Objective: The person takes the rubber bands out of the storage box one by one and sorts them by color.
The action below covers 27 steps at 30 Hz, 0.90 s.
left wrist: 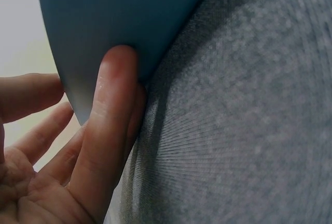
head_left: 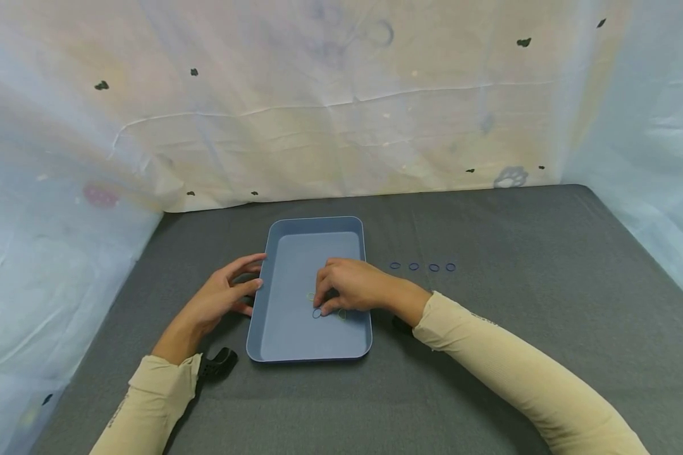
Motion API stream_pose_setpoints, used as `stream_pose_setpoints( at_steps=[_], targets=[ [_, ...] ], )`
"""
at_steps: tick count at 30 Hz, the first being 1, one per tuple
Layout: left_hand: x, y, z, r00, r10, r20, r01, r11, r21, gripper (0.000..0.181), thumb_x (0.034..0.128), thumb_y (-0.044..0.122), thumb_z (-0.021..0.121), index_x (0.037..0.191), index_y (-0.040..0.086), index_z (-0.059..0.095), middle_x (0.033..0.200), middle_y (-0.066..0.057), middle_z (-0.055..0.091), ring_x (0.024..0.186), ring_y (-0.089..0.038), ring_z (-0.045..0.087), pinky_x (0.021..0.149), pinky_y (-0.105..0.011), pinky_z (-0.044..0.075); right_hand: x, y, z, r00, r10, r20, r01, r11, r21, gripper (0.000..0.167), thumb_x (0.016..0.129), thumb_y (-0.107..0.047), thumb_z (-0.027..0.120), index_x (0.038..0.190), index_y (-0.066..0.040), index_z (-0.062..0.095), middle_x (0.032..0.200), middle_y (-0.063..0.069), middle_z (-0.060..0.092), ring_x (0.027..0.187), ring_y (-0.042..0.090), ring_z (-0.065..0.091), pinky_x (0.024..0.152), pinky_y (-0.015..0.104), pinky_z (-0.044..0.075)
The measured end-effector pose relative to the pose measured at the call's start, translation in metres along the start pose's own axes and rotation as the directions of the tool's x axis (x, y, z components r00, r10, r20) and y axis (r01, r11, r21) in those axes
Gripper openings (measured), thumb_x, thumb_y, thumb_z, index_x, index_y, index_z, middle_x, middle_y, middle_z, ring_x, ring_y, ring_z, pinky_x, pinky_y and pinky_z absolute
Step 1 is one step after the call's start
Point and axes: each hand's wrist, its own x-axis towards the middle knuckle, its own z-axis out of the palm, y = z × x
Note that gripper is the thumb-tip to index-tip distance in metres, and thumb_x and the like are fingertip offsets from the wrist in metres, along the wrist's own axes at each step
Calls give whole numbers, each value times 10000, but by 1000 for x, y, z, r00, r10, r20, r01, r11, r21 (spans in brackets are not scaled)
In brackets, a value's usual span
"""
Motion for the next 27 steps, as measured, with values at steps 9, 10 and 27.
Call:
stream_pose_setpoints(
  at_steps=[9, 10, 27],
  targets=[
    [0, -2, -1, 1000, -5, -3, 5, 1000, 7, 629, 1012, 246, 599, 1566, 175, 308, 1546, -237, 342, 1192, -410, 580, 699, -395, 616, 1, -2, 3, 999, -36, 4, 36, 999, -16, 72, 869, -338, 773, 907, -281, 797, 969, -149, 692, 931, 63, 531, 837, 245, 482],
    [0, -2, -1, 1000, -4, -2, 4, 1000, 5, 629, 1012, 247, 599, 1565, 174, 308, 1545, -237, 343, 1191, -408, 582, 700, -396, 616, 1, -3, 3, 999, -35, 4, 35, 999, -18, 61, 871, -334, 772, 895, -282, 794, 963, -151, 690, 934, 62, 531, 841, 248, 482],
    [1, -2, -1, 1000, -3, 0, 3, 1000, -3, 626, 1012, 243, 600, 1564, 180, 312, 1554, -233, 338, 1184, -396, 589, 702, -401, 618, -2, 2, 0, 998, -33, -46, 33, 999, -4, 53, 905, -312, 740, 896, -271, 773, 946, -144, 674, 918, 66, 529, 827, 251, 486]
  ],
)
